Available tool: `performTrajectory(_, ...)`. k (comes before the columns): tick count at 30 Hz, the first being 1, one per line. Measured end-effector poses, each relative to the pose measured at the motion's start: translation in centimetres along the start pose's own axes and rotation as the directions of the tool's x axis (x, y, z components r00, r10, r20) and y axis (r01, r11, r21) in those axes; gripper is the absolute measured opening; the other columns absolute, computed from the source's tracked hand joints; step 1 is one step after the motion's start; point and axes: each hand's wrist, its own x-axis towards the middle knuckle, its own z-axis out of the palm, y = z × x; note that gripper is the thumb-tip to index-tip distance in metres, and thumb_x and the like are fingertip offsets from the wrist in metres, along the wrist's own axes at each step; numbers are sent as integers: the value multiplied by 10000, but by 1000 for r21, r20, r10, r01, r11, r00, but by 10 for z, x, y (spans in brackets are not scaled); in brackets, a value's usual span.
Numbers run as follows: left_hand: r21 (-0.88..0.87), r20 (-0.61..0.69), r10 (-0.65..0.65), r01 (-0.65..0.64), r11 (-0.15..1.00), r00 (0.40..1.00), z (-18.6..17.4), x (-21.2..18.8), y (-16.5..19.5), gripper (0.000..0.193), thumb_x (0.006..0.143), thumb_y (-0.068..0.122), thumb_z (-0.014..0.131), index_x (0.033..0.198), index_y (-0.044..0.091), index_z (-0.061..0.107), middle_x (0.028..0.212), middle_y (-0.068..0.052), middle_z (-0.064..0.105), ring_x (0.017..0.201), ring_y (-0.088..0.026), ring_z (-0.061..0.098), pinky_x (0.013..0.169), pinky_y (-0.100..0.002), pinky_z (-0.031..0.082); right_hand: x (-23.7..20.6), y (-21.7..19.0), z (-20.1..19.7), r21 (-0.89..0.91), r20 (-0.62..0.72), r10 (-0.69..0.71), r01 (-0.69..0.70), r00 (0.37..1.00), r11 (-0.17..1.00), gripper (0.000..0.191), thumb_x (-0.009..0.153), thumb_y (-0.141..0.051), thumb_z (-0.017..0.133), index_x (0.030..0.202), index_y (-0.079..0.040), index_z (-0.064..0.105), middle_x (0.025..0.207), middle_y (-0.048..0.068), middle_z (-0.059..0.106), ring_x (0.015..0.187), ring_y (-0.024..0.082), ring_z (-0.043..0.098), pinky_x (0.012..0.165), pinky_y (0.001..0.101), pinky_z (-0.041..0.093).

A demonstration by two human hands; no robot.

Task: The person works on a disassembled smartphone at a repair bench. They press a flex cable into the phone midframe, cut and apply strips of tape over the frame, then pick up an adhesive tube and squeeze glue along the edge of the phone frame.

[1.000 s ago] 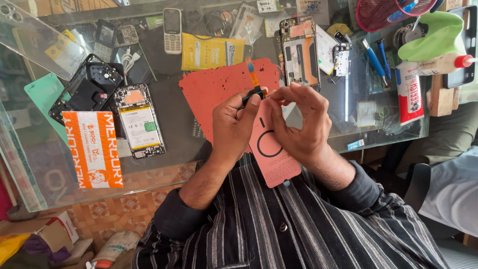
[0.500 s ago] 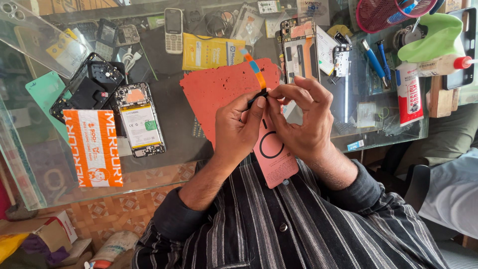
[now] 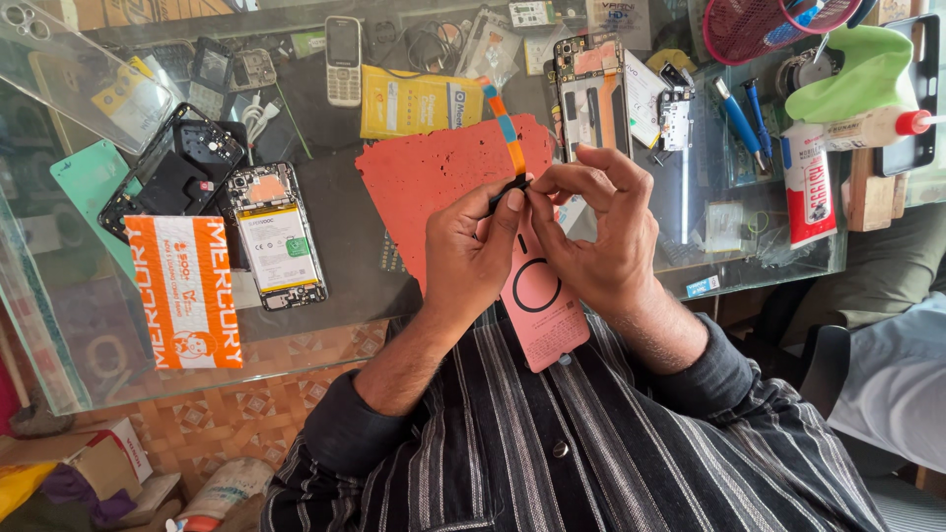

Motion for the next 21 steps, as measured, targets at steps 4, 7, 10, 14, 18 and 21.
performTrajectory(4, -49, 20, -45, 45, 998, 999, 0, 0, 1, 264, 1075, 189, 613, 1215, -9, 716, 805, 36, 666, 670, 14, 538, 556, -194, 464, 4, 2, -1, 121, 21, 32, -34, 999, 992, 614, 982, 88, 775, 1387, 35, 316, 1099, 127, 696, 886, 162, 703, 801, 258, 572)
performTrajectory(7, -55, 47, -51, 54, 997, 998, -1, -7, -3, 323, 1115, 248, 564, 1239, -3, 724, 756, 41, 594, 640, 11, 480, 548, -194, 410, 2, 6, 0, 147, 33, 62, -66, 998, 987, 593, 975, 95, 748, 1383, 21, 323, 1012, 107, 680, 789, 132, 633, 715, 232, 519)
performTrajectory(10, -120, 58, -124, 130, 984, 991, -3, -12, -14, 398, 1125, 302, 505, 1257, -2, 725, 737, 18, 589, 583, -14, 479, 507, -213, 400, -6, 11, 4, 99, 41, 28, -32, 999, 995, 554, 976, 91, 750, 1325, -3, 329, 985, 85, 677, 761, 98, 601, 638, 203, 480)
performTrajectory(14, -294, 66, -83, 99, 951, 994, 7, -24, -39, 483, 1149, 339, 481, 1282, -75, 691, 1041, -69, 720, 969, -83, 626, 888, -265, 518, -39, 13, 1, 136, 96, -44, 30, 994, 990, 547, 958, 49, 781, 1268, 1, 333, 987, 61, 668, 759, 69, 574, 677, 206, 499)
performTrajectory(18, -468, 112, -127, 165, 868, 986, 8, -29, -53, 600, 1121, 418, 441, 1284, -132, 614, 1212, -176, 714, 1139, -215, 664, 1049, -350, 521, -55, 14, -7, 260, 139, 73, -107, 988, 960, 463, 875, 53, 801, 1178, 4, 455, 944, 70, 675, 730, 77, 573, 638, 216, 486)
performTrajectory(21, -616, 182, -146, 229, 754, 972, 8, -29, -54, 714, 1104, 524, 384, 1301, -139, 562, 1229, -210, 687, 1122, -258, 678, 1003, -409, 564, -45, 23, -18, 148, -13, 65, -62, 998, 987, 317, 881, 104, 757, 1088, 1, 540, 994, 100, 703, 761, 86, 654, 646, 224, 507)
